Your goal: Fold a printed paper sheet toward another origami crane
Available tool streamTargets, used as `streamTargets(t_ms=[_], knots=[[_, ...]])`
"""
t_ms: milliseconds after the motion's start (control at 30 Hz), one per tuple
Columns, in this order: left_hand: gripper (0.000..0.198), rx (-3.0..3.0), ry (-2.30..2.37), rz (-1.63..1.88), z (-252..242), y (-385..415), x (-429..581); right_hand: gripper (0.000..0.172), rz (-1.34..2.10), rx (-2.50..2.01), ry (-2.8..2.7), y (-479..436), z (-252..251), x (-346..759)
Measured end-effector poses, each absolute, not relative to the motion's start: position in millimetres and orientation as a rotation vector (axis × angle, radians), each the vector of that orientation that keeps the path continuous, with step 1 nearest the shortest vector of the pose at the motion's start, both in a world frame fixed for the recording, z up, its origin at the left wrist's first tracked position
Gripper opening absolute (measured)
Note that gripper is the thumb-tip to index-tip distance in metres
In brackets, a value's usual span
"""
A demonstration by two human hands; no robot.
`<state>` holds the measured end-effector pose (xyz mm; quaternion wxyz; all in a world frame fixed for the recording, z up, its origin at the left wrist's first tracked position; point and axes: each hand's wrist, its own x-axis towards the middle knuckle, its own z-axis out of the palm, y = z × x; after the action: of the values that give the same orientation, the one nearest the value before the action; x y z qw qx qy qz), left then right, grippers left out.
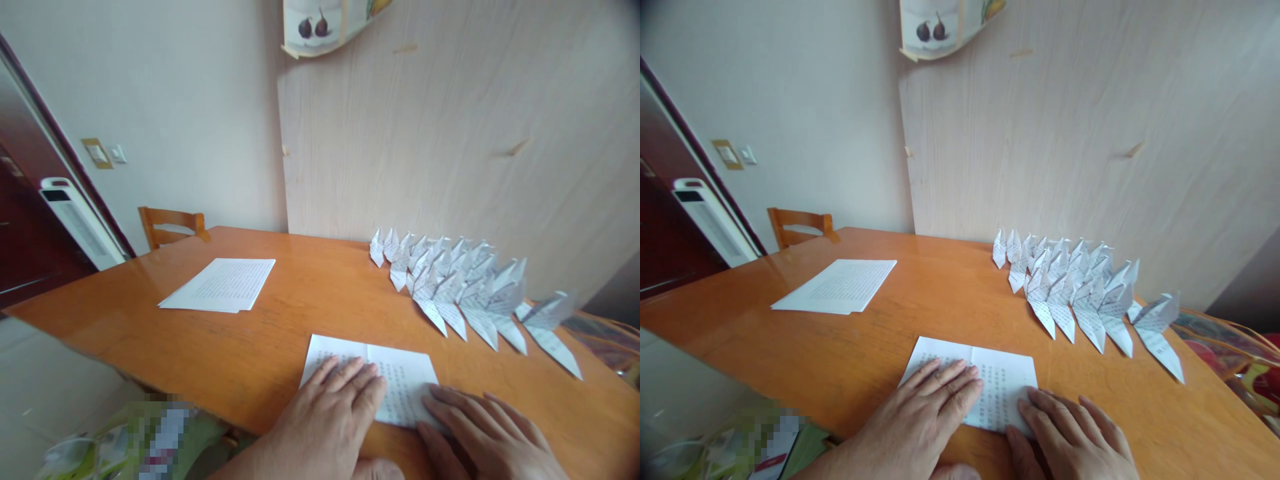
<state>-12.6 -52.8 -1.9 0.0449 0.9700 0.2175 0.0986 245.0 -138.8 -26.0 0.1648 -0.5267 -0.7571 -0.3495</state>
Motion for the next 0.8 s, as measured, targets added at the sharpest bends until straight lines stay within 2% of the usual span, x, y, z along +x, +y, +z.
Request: streamTargets(t_ms=[333,500,700,800], knots=[[0.071,2.827,0.735,0.326,15,-65,-9,0.028,-0.486,-1.753,-2.119,-152,-15,230],[0.069,2.863,0.719,0.409,10,-63,-8,0.036,-0.497,-1.730,-2.115,-158,-12,222],[0.062,2.909,0.715,0.463,5,-62,-7,0.057,-0.432,-1.588,-2.250,-164,-12,191],[0.061,2.900,0.708,0.477,4,-61,-6,0.055,-0.461,-1.574,-2.289,-166,-15,183]])
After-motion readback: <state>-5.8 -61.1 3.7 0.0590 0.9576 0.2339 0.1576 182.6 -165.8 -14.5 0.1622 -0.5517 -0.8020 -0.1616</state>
